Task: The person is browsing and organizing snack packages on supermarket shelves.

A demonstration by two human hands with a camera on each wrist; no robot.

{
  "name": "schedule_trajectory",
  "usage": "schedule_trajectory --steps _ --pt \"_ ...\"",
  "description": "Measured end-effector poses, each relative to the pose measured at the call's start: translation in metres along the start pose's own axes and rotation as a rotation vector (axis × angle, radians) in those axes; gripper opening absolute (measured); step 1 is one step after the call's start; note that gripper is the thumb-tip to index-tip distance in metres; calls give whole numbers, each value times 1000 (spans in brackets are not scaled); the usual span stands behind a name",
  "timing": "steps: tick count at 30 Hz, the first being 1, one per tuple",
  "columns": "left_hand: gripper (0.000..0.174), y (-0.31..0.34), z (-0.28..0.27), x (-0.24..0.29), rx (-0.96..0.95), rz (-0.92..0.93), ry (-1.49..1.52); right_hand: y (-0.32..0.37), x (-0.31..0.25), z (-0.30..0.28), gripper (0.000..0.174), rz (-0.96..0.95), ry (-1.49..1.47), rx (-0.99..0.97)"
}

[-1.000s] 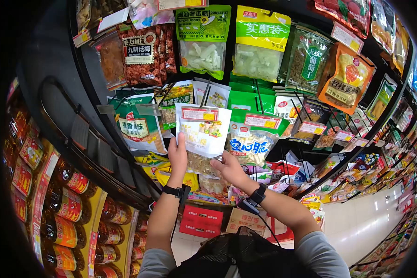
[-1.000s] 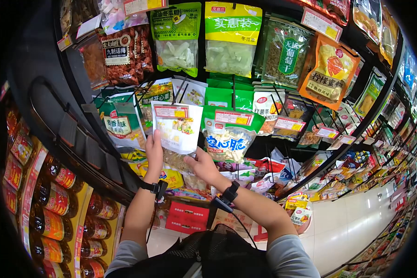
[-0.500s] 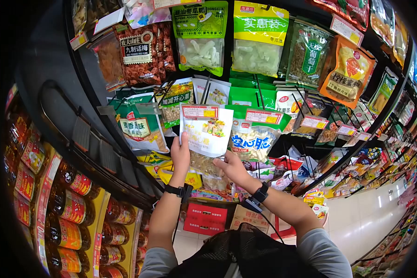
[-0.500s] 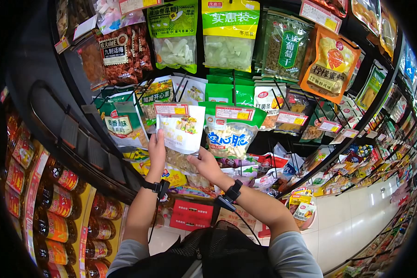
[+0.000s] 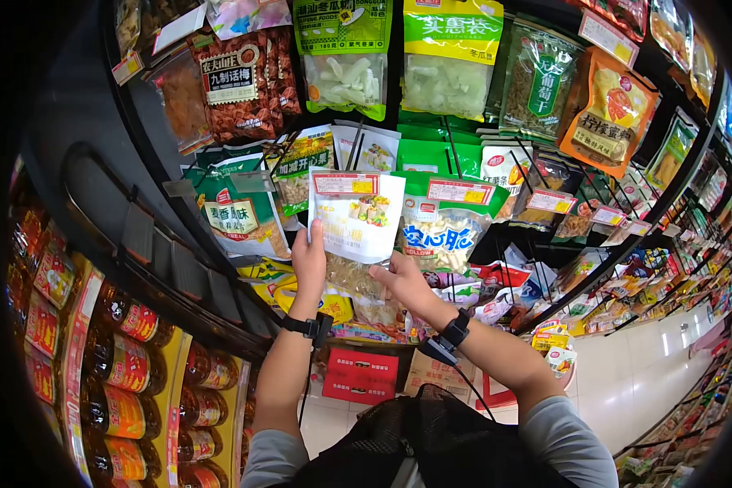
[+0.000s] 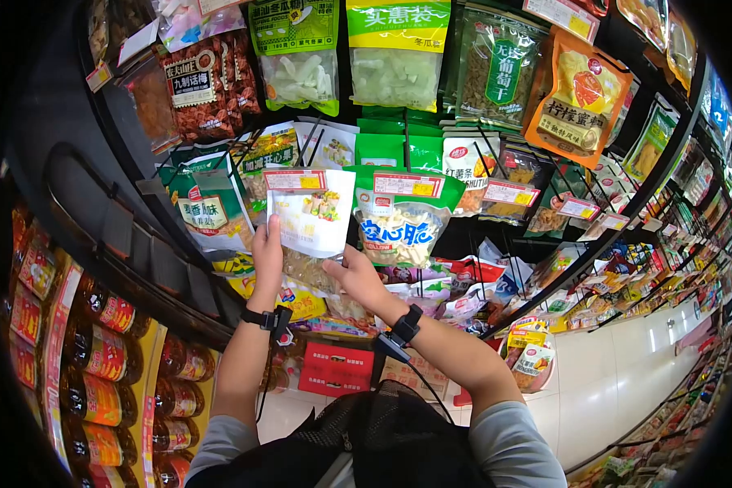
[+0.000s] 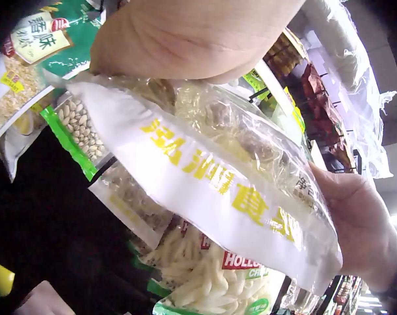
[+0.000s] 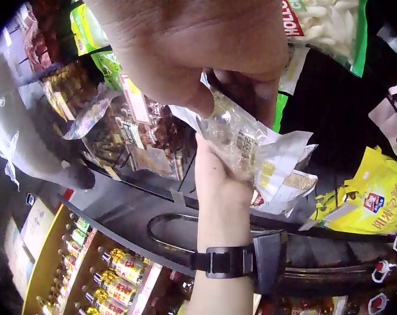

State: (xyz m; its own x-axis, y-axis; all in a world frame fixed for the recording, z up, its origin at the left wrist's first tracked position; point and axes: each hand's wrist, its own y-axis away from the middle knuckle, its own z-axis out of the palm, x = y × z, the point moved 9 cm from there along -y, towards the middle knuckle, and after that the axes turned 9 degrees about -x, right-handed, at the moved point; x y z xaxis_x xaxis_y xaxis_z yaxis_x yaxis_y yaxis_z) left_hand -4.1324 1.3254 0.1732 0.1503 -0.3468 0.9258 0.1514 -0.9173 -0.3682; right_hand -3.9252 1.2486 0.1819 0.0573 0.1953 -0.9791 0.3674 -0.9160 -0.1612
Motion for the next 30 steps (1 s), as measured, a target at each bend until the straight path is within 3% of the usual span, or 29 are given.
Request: schedule_trajectory --steps 2,3,9,13,16,17,21,25,26,27,30 --pt "51 -5 2 -10 -5 -11 -27 -8 16 -4 35 -81 -83 22" --pt "52 -6 6 -12 -6 9 36 -7 22 -5 34 7 -72 11" --pt "49 -17 9 -35 -53 -9 63 -18 32 -13 30 83 -61 60" --pt "37 -38 19 -28 -186 -38 228 -44 29 -19 28 22 -133 159" --pt "27 -49 24 -22 -296 -64 286 -57 33 -34 27 154 32 286" --pt "24 -57 28 -32 -329 -92 287 -66 36 -42 27 72 63 343" --pt "29 -87 43 -59 -264 -83 203 -88 56 -69 29 219 113 447" --pt "31 -115 52 -82 -145 -20 48 -99 47 -76 32 129 183 532" --pt "31 -120 53 -88 -122 -1 -29 -113 67 -86 33 56 205 562" --pt "31 -120 54 -84 -112 -17 -1 -123 86 -96 33 71 205 555" --pt "31 -124 60 -93 -103 13 78 -110 58 -95 35 149 341 562"
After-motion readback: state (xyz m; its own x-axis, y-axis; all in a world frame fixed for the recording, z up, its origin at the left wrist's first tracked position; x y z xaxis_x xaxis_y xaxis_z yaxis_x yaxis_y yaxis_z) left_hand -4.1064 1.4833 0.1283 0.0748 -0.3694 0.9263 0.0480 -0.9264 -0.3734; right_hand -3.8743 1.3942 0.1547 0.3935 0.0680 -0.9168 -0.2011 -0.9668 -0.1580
